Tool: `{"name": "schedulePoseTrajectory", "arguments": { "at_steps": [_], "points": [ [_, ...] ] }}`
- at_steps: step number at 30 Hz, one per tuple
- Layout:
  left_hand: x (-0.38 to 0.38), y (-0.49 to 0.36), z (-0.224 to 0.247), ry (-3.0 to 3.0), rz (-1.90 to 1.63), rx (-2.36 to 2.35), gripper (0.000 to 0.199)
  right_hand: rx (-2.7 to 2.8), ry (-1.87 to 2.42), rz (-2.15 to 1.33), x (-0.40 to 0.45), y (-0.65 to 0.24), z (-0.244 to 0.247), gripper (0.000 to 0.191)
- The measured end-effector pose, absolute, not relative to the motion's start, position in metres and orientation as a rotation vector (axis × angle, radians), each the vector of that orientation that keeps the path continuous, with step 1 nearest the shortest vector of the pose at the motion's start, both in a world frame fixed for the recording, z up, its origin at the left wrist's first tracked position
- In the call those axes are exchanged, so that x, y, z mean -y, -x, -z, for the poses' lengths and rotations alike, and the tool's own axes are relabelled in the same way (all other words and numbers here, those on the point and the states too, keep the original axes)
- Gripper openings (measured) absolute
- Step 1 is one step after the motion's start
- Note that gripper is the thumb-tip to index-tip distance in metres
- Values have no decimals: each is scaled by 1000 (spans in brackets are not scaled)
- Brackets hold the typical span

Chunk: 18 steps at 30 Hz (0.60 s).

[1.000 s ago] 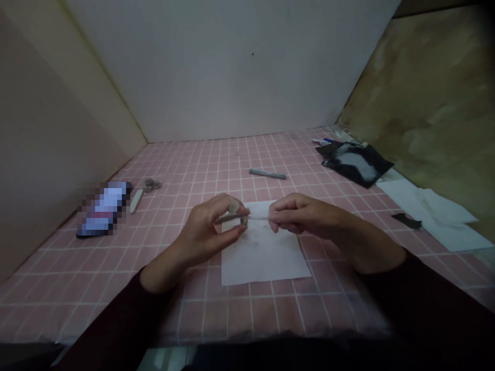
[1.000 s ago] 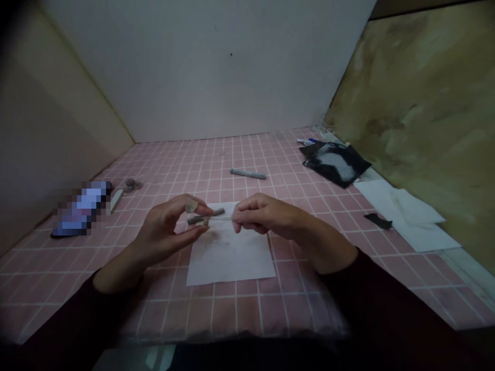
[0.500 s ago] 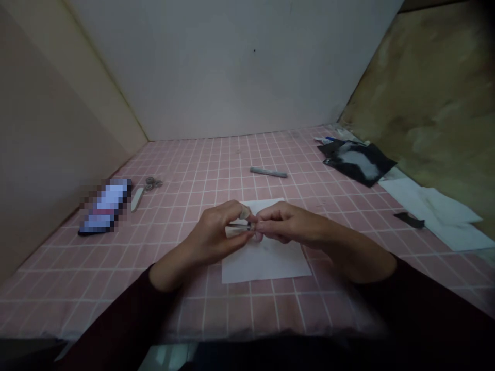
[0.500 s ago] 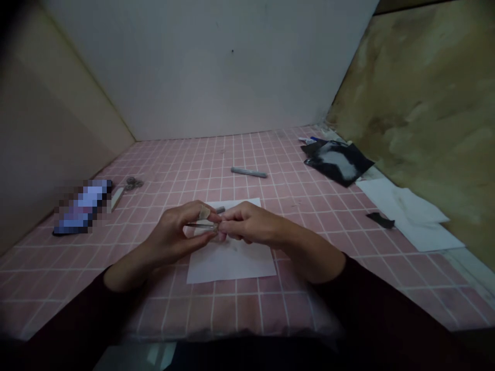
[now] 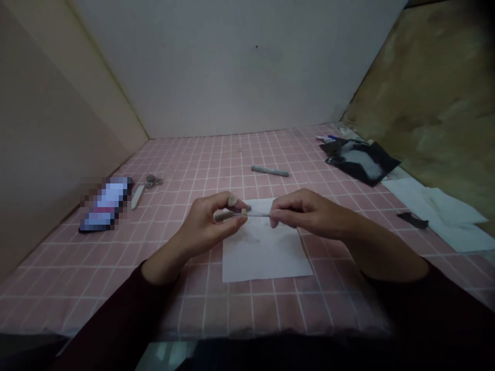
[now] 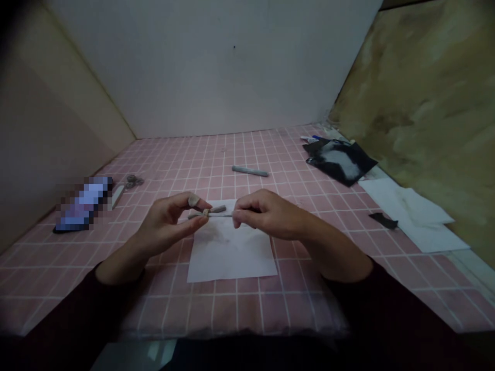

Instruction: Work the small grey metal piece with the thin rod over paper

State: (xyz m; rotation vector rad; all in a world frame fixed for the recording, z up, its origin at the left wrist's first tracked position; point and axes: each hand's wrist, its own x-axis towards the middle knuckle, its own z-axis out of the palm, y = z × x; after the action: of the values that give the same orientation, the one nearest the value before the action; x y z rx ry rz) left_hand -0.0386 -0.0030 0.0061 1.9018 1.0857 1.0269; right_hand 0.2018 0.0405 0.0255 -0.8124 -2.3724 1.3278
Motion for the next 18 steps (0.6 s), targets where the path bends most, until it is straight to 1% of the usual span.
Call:
{"name": "schedulePoseTrajectory", "arguments": {
  "at_steps": [4,9,13,18],
  "points": [
    [0,36,-2,-1700,-923,-1039,16,2460,764,-1186,-36,-198,-26,28],
    [-1,33,-3,-1411,-933,-1060,20,2512,852,-1094,-35,-200,-26,26],
    [-2,30,-1,-1277,-871,-1010,24,2522,773,-1022,-33,-197,-21,28],
    [-2,30,0,-1271,-927,-1017,19,2554,847,-994,-34,-198,-23,25]
  ]
}}
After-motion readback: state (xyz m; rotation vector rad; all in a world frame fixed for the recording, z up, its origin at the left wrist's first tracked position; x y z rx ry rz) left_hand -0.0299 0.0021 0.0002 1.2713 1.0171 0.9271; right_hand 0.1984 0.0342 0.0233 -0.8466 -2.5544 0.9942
